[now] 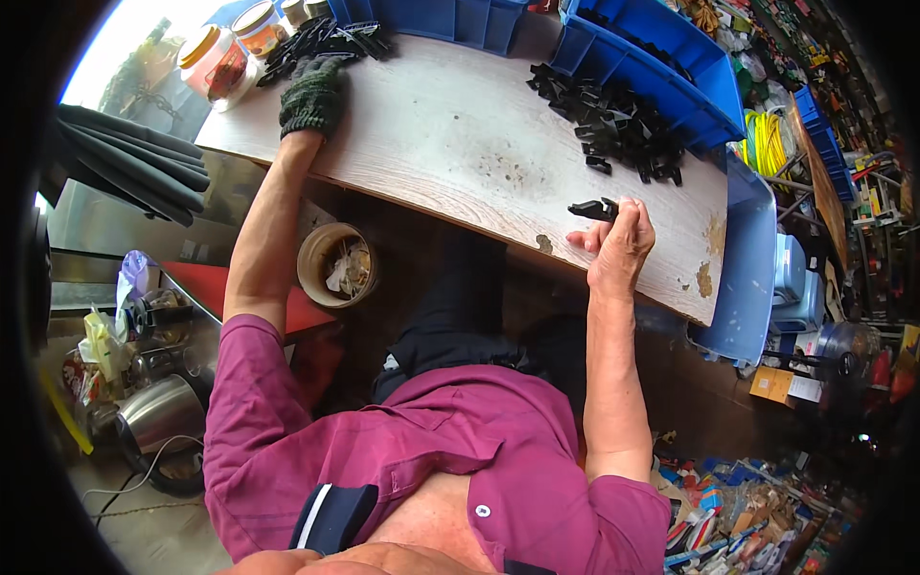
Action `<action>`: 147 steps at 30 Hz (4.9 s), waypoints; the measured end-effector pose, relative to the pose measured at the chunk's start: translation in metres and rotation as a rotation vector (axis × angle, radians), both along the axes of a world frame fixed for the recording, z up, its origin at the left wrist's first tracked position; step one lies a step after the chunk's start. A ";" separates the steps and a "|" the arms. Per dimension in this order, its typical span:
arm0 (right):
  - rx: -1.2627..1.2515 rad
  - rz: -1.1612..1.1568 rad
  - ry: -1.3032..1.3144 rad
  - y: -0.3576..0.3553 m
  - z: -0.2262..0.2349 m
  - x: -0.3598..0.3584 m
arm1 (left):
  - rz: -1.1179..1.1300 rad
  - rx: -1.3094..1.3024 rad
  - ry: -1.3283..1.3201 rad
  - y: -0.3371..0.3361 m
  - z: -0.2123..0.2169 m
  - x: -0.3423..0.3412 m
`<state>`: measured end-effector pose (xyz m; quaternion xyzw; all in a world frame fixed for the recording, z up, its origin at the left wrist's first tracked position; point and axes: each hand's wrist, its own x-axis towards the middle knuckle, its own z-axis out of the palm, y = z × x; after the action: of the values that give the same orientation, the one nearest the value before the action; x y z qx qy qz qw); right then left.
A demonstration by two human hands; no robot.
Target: Sorting small black plastic hardware components on a workbench.
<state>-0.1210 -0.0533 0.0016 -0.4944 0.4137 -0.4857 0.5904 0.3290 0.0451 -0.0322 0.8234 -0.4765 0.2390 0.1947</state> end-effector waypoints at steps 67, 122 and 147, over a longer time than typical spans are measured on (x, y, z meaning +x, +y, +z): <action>0.004 -0.157 0.744 -0.104 0.002 -0.038 | -0.569 -0.054 0.163 -0.030 0.025 -0.213; 0.032 0.202 0.089 0.011 0.006 0.014 | -0.264 -0.088 0.071 -0.013 0.033 -0.232; 0.069 -0.046 0.095 0.020 0.006 0.018 | -0.825 -0.090 0.999 -0.024 0.022 -0.299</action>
<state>-0.1031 -0.0338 0.0077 -0.4866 0.4689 -0.4607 0.5754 0.0299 0.0215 -0.0105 0.5756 -0.5954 -0.2477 0.5028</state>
